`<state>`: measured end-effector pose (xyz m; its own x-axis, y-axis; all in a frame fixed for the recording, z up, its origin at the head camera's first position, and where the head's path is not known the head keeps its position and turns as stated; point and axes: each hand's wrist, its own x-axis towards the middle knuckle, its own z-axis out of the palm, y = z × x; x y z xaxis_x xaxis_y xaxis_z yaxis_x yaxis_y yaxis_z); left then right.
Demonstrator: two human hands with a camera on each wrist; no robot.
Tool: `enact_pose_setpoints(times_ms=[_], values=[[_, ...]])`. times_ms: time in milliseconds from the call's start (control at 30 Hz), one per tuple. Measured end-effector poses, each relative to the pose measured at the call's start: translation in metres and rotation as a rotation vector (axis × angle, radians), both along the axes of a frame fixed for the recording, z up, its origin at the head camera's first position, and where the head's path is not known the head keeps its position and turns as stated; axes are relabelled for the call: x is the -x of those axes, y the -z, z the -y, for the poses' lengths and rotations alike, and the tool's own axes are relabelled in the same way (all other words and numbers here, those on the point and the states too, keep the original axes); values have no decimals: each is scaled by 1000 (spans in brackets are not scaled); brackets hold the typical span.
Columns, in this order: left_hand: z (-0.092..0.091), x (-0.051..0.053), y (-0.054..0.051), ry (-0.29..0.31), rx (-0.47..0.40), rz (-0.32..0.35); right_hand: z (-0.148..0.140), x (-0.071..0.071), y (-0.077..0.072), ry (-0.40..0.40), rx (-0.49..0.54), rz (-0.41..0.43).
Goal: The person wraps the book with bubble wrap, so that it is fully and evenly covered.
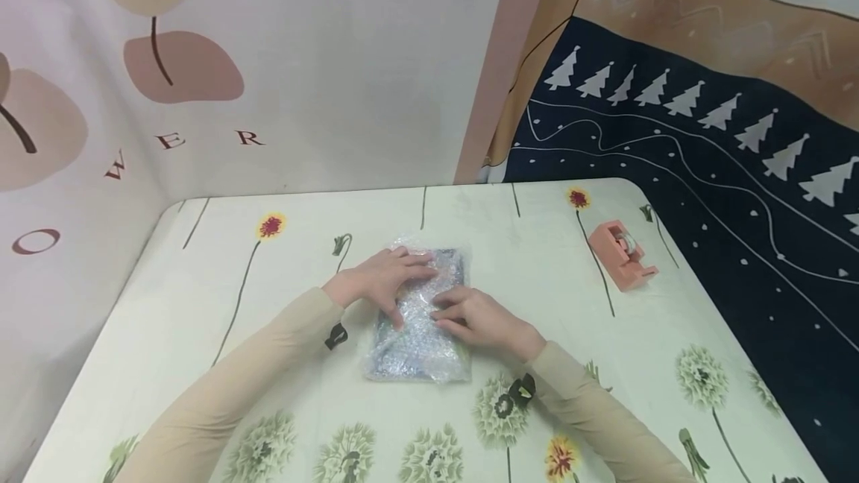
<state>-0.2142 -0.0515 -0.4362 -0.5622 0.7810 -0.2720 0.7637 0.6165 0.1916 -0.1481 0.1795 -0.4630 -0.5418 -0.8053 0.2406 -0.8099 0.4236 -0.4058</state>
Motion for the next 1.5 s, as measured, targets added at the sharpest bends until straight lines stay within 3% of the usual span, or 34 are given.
enact_pose_setpoints(times_ms=[233,433,567,800,1133,1500], values=[[1,0,-1,-5,10,6,3,4,3,8,50,14],[0,0,-2,-5,20,10,14,11,8,65,48,45],[1,0,-2,-7,23,10,20,15,8,93,98,51],[2,0,-2,-10,19,16,32,25,12,114,259,207],[2,-1,-3,-22,9,18,33,28,15,93,256,218],[16,-1,6,5,-129,29,30,28,14,62,242,233]])
